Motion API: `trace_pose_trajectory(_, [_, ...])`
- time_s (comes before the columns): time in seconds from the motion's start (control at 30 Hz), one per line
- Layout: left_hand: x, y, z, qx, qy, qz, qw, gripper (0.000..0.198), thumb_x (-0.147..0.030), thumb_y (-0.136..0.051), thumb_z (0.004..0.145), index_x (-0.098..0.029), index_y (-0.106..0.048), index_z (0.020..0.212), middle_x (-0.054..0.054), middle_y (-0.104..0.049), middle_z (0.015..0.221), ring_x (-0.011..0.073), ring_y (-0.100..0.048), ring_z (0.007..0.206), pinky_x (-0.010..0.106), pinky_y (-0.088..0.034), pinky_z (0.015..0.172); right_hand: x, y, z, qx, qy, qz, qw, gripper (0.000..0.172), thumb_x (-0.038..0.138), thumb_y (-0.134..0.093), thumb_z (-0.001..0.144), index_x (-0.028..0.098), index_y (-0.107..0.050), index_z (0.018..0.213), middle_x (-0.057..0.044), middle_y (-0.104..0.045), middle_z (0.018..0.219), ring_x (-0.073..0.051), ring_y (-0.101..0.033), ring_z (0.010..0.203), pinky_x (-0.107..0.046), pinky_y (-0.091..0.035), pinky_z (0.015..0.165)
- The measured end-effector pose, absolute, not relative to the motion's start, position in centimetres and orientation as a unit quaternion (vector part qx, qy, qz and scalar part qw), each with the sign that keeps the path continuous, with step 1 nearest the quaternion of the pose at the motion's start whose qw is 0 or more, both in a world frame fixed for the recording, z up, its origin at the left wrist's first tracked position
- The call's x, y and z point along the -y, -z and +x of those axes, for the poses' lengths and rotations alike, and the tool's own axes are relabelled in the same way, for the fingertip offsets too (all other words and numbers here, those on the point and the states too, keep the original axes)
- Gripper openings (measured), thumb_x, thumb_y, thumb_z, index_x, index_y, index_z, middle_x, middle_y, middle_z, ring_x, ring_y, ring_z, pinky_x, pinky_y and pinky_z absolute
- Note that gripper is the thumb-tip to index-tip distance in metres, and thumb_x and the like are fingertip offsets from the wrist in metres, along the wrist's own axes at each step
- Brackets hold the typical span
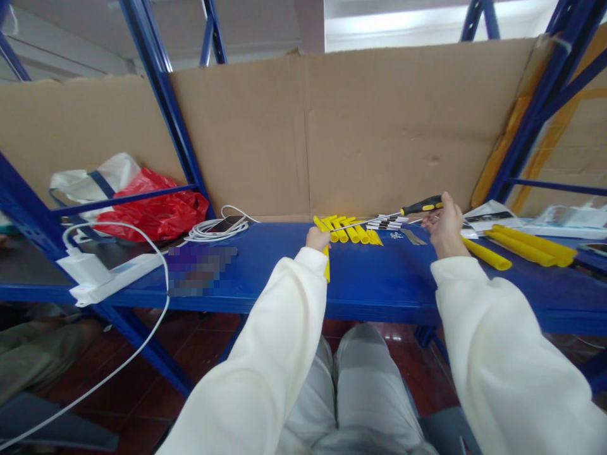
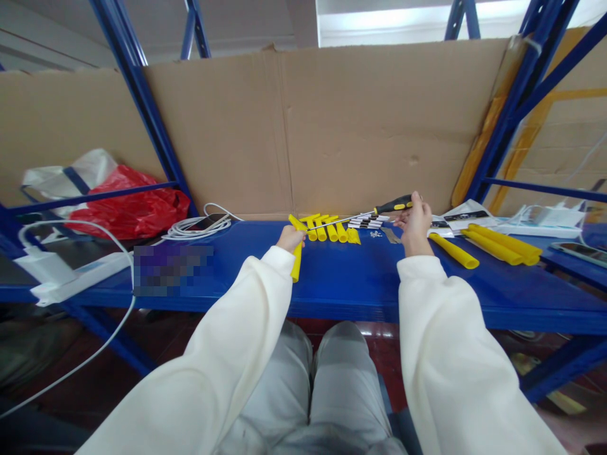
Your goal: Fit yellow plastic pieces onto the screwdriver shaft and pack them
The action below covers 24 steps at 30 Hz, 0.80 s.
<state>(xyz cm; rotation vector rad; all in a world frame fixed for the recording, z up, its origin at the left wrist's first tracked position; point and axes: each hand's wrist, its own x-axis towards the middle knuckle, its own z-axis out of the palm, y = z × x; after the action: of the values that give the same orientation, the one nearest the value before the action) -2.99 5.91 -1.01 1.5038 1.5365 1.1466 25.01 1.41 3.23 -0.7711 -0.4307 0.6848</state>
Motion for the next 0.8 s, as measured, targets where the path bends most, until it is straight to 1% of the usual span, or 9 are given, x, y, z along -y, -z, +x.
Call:
trace_pose_trajectory(0.17, [-6.0,1.0,-3.0,-0.599,-0.433,0.586,0.333,0.019,-0.003,-0.057,0.082,-0.007,-0.076,0.084,0.009,-0.074,0.070,0.0176,-0.071,0.062,0.023,-0.054,0.061,-0.8,-3.6,24.4,0.194,-0.320,-0.378,0.847,0.029,0.032,-0.060,0.097,0.026,-0.042,0.075,0.010,-0.039,0.049,-0.008,-0.035,0.033,-0.017,-0.030,0.026])
trace_pose_trajectory(0.23, [-5.9,1.0,-3.0,-0.602,-0.432,0.584,0.331,0.018,-0.004,-0.058,0.082,-0.008,-0.076,0.086,0.009,-0.075,0.072,0.0174,-0.072,0.063,0.022,-0.054,0.061,-0.5,-3.7,24.2,0.200,-0.324,-0.373,0.846,0.029,0.032,-0.062,0.097,0.026,-0.043,0.077,0.010,-0.043,0.051,-0.008,-0.037,0.035,-0.016,-0.030,0.027])
trace_pose_trajectory(0.33, [-5.9,1.0,-3.0,-0.602,-0.431,0.585,0.330,0.018,-0.005,-0.059,0.083,-0.009,-0.076,0.086,0.008,-0.074,0.069,0.0174,-0.072,0.064,0.022,-0.055,0.062,-0.1,-3.9,24.1,0.201,-0.353,-0.367,0.837,0.030,0.037,-0.060,0.100,0.025,-0.046,0.077,0.007,-0.050,0.054,-0.008,-0.042,0.039,-0.016,-0.037,0.031])
trace_pose_trajectory(0.43, [-6.0,1.0,-3.0,-0.602,-0.429,0.589,0.326,0.018,-0.004,-0.058,0.083,-0.009,-0.075,0.083,0.007,-0.072,0.065,0.0172,-0.071,0.062,0.021,-0.054,0.060,0.0,-4.0,24.3,0.193,-0.391,-0.352,0.828,0.036,0.043,-0.051,0.104,0.023,-0.047,0.074,0.006,-0.044,0.050,-0.010,-0.045,0.040,-0.017,-0.044,0.036])
trace_pose_trajectory(0.5, [-6.1,1.1,-3.0,-0.601,-0.429,0.591,0.323,0.019,-0.004,-0.057,0.083,-0.009,-0.075,0.082,0.007,-0.071,0.064,0.0174,-0.072,0.063,0.021,-0.054,0.060,-0.3,-4.0,24.7,0.193,-0.407,-0.335,0.828,0.037,0.043,-0.046,0.104,0.024,-0.046,0.072,0.006,-0.037,0.046,-0.012,-0.049,0.042,-0.020,-0.048,0.039])
trace_pose_trajectory(0.57, [-6.1,1.1,-3.0,-0.601,-0.429,0.592,0.323,0.020,-0.005,-0.057,0.083,-0.009,-0.076,0.082,0.007,-0.072,0.065,0.0183,-0.073,0.065,0.022,-0.055,0.062,-0.7,-3.8,25.0,0.208,-0.406,-0.326,0.828,0.035,0.040,-0.048,0.102,0.024,-0.045,0.071,0.006,-0.033,0.044,-0.015,-0.052,0.043,-0.023,-0.050,0.040])
trace_pose_trajectory(0.63, [-6.2,1.2,-3.0,-0.602,-0.425,0.593,0.323,0.020,-0.006,-0.057,0.083,-0.010,-0.077,0.082,0.008,-0.073,0.066,0.0191,-0.074,0.067,0.023,-0.056,0.065,-1.3,-3.5,25.3,0.221,-0.381,-0.337,0.832,0.035,0.038,-0.052,0.099,0.025,-0.043,0.069,0.006,-0.031,0.043,-0.015,-0.049,0.041,-0.024,-0.048,0.037])
trace_pose_trajectory(0.73, [-6.3,1.3,-3.1,-0.605,-0.421,0.596,0.320,0.020,-0.007,-0.057,0.084,-0.010,-0.077,0.082,0.009,-0.075,0.069,0.0195,-0.075,0.069,0.024,-0.057,0.067,-1.8,-3.1,25.5,0.217,-0.317,-0.384,0.840,0.038,0.036,-0.057,0.098,0.025,-0.038,0.066,0.008,-0.031,0.042,-0.012,-0.040,0.034,-0.021,-0.038,0.029])
trace_pose_trajectory(0.8, [-6.4,1.3,-3.1,-0.604,-0.420,0.598,0.318,0.020,-0.008,-0.057,0.086,-0.010,-0.077,0.083,0.010,-0.076,0.071,0.0197,-0.075,0.071,0.024,-0.056,0.067,-1.9,-2.9,25.6,0.209,-0.296,-0.407,0.838,0.037,0.036,-0.060,0.097,0.026,-0.040,0.067,0.008,-0.035,0.042,-0.011,-0.039,0.032,-0.020,-0.032,0.026])
